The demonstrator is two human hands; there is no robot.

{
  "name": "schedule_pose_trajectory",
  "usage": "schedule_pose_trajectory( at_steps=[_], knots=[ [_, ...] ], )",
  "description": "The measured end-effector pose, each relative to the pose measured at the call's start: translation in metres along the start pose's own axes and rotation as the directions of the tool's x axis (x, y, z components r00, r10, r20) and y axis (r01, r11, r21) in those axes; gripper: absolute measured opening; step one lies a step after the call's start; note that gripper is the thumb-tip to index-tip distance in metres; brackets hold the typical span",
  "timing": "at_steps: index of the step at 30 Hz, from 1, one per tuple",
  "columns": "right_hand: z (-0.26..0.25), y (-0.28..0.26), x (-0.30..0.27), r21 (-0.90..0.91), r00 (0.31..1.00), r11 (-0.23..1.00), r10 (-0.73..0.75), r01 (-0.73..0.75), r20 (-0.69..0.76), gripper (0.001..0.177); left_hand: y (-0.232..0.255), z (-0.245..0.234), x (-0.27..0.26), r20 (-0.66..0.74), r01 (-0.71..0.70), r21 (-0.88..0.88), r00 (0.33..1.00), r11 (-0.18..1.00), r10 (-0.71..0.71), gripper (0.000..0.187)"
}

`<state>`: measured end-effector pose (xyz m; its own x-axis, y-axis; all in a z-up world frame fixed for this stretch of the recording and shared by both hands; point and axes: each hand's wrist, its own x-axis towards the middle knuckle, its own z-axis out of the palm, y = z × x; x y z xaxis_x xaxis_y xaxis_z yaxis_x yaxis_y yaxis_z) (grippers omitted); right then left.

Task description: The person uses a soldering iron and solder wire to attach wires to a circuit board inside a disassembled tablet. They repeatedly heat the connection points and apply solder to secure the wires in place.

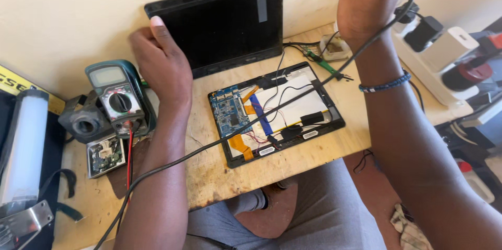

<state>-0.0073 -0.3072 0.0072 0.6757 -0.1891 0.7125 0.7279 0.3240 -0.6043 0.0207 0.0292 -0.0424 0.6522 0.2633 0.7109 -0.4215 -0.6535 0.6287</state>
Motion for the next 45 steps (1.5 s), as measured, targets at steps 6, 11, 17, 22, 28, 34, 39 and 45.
schedule_pose_trajectory(
  at_steps=[6, 11, 17, 22, 28, 34, 39, 45],
  knots=[
    [-0.012, -0.001, -0.006, 0.049, 0.997, 0.996, 0.075, -0.073, -0.026, 0.027, -0.001, 0.006, 0.001, 0.212, 0.151, -0.219, 0.972, 0.964, -0.104, 0.044],
    [-0.018, 0.001, -0.004, 0.06, 0.996, 0.997, 0.045, -0.041, -0.076, 0.029, -0.004, 0.006, 0.003, 0.081, 0.086, -0.462, 0.995, 0.883, -0.054, 0.045],
    [-0.026, -0.005, -0.01, 0.02, 0.986, 0.999, 0.033, -0.03, -0.161, 0.042, -0.003, -0.011, 0.022, -0.119, 0.062, -0.63, 0.978, 0.774, -0.174, 0.041],
    [-0.001, -0.026, -0.014, -0.138, 0.97, 0.96, 0.245, -0.243, -0.003, 0.037, 0.003, -0.015, 0.019, -0.146, 0.0, -0.616, 0.983, 0.788, -0.114, 0.039],
    [0.028, -0.032, -0.016, -0.459, 0.884, 0.788, 0.468, -0.411, 0.012, 0.043, 0.005, -0.012, 0.017, -0.144, -0.021, -0.569, 0.987, 0.822, -0.074, 0.04],
    [0.026, -0.024, -0.015, -0.247, 0.894, 0.881, 0.438, -0.404, 0.097, 0.048, 0.006, 0.001, -0.001, -0.102, -0.009, -0.524, 0.993, 0.852, -0.052, 0.038],
    [-0.017, 0.0, -0.02, -0.263, 0.891, 0.899, 0.406, -0.351, 0.201, 0.054, -0.003, 0.013, -0.01, 0.008, 0.073, -0.428, 0.997, 0.901, -0.077, 0.036],
    [-0.064, 0.046, -0.015, -0.28, 0.873, 0.891, 0.425, -0.357, 0.239, 0.054, -0.014, 0.017, -0.008, 0.026, 0.141, -0.303, 0.99, 0.942, -0.14, 0.039]
  ],
)
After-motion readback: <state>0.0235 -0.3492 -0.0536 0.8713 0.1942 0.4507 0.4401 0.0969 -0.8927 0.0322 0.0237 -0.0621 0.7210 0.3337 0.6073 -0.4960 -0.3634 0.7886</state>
